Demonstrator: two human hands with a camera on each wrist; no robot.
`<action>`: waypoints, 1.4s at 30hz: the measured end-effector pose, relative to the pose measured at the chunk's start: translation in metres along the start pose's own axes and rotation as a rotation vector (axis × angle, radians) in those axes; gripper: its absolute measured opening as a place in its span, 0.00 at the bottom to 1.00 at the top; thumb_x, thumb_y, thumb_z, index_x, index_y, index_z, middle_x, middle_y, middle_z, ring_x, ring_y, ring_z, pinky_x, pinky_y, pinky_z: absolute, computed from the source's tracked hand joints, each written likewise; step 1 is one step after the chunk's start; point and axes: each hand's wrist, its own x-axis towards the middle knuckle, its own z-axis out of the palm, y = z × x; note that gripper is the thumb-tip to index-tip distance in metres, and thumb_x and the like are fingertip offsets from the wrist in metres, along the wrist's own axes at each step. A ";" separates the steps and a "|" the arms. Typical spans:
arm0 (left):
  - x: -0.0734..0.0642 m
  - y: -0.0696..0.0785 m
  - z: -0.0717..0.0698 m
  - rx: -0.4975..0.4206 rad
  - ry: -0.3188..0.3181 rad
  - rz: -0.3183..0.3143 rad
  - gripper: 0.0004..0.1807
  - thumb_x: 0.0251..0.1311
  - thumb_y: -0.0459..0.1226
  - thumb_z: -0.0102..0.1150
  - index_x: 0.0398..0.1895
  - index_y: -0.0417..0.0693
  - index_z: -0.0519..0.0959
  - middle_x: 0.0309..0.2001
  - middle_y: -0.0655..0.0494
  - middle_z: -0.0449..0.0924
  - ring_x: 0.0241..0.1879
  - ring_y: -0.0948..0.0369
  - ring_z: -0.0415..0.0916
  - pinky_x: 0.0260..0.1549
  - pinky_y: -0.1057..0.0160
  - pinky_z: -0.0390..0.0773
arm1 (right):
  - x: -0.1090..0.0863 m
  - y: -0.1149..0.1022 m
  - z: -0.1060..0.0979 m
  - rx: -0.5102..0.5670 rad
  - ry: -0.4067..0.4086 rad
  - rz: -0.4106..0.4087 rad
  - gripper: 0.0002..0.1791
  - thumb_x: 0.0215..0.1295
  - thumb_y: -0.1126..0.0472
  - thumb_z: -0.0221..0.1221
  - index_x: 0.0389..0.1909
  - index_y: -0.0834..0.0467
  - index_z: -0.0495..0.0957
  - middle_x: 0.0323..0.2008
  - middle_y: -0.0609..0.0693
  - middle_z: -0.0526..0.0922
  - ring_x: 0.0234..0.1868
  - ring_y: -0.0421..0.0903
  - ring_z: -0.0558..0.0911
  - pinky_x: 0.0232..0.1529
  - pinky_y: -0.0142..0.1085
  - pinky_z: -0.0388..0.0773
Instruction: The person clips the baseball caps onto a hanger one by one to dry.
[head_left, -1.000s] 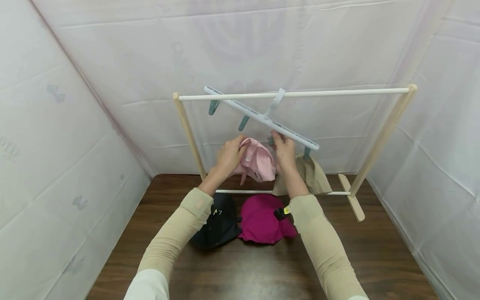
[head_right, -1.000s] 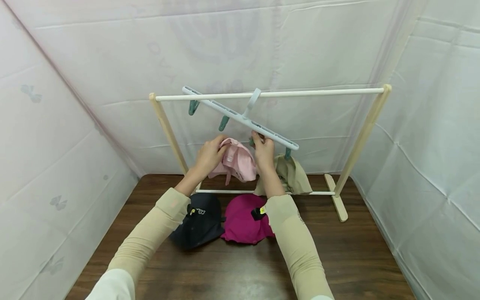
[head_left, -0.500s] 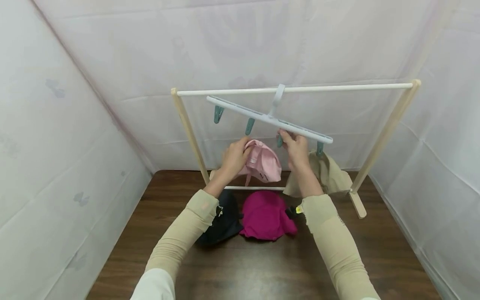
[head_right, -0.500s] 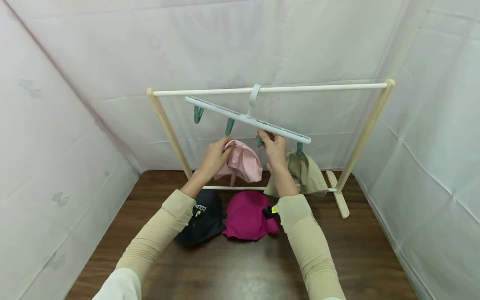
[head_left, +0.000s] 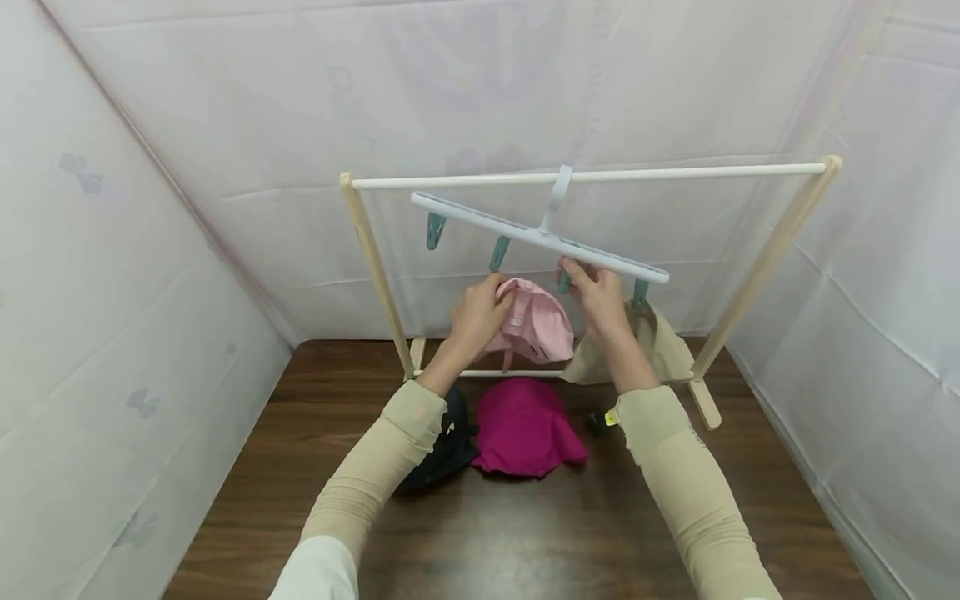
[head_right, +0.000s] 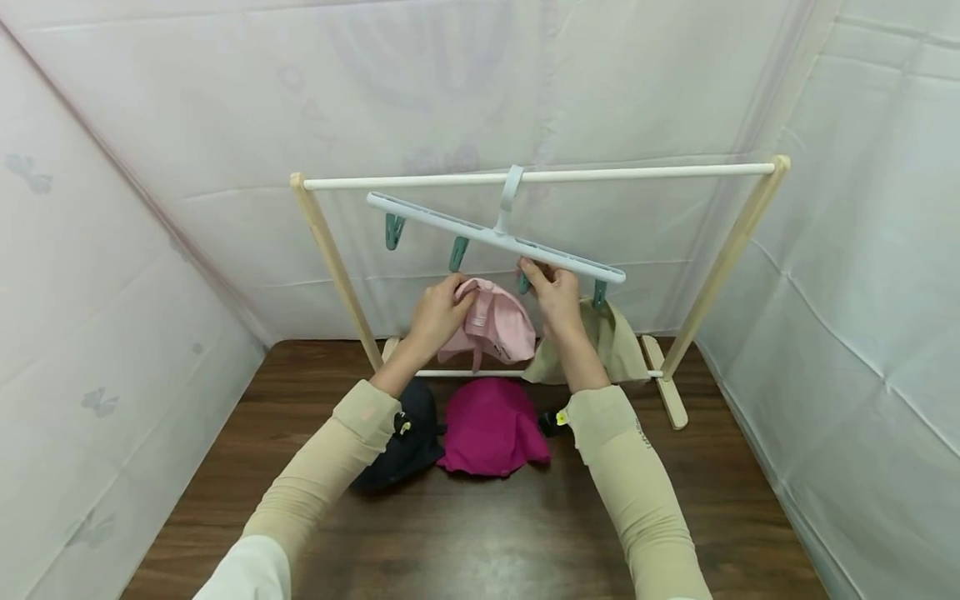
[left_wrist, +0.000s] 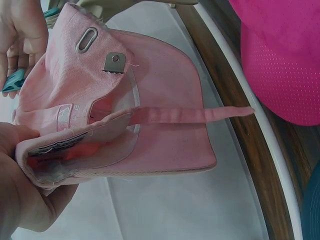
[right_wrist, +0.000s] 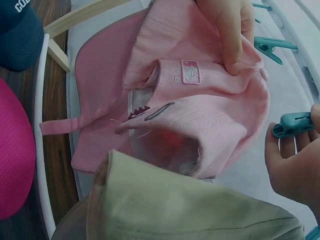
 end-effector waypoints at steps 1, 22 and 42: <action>0.000 0.001 0.001 -0.003 0.003 -0.006 0.15 0.72 0.48 0.57 0.54 0.54 0.81 0.40 0.54 0.87 0.36 0.54 0.82 0.31 0.50 0.78 | 0.000 -0.001 -0.001 -0.001 -0.002 0.002 0.08 0.73 0.60 0.61 0.46 0.59 0.80 0.39 0.50 0.83 0.41 0.45 0.81 0.55 0.40 0.77; -0.003 0.016 0.019 -0.031 -0.017 0.001 0.15 0.73 0.50 0.56 0.58 0.61 0.81 0.44 0.57 0.87 0.37 0.55 0.83 0.31 0.52 0.78 | 0.000 0.004 -0.002 -0.067 0.009 -0.039 0.12 0.70 0.62 0.64 0.51 0.59 0.82 0.40 0.46 0.87 0.47 0.53 0.86 0.62 0.44 0.75; -0.007 0.025 0.010 -0.084 -0.135 -0.043 0.18 0.77 0.53 0.41 0.60 0.65 0.76 0.48 0.56 0.85 0.48 0.52 0.83 0.39 0.44 0.78 | -0.002 0.005 0.001 -0.074 -0.005 -0.070 0.15 0.69 0.62 0.64 0.55 0.59 0.81 0.44 0.51 0.86 0.48 0.53 0.85 0.54 0.41 0.81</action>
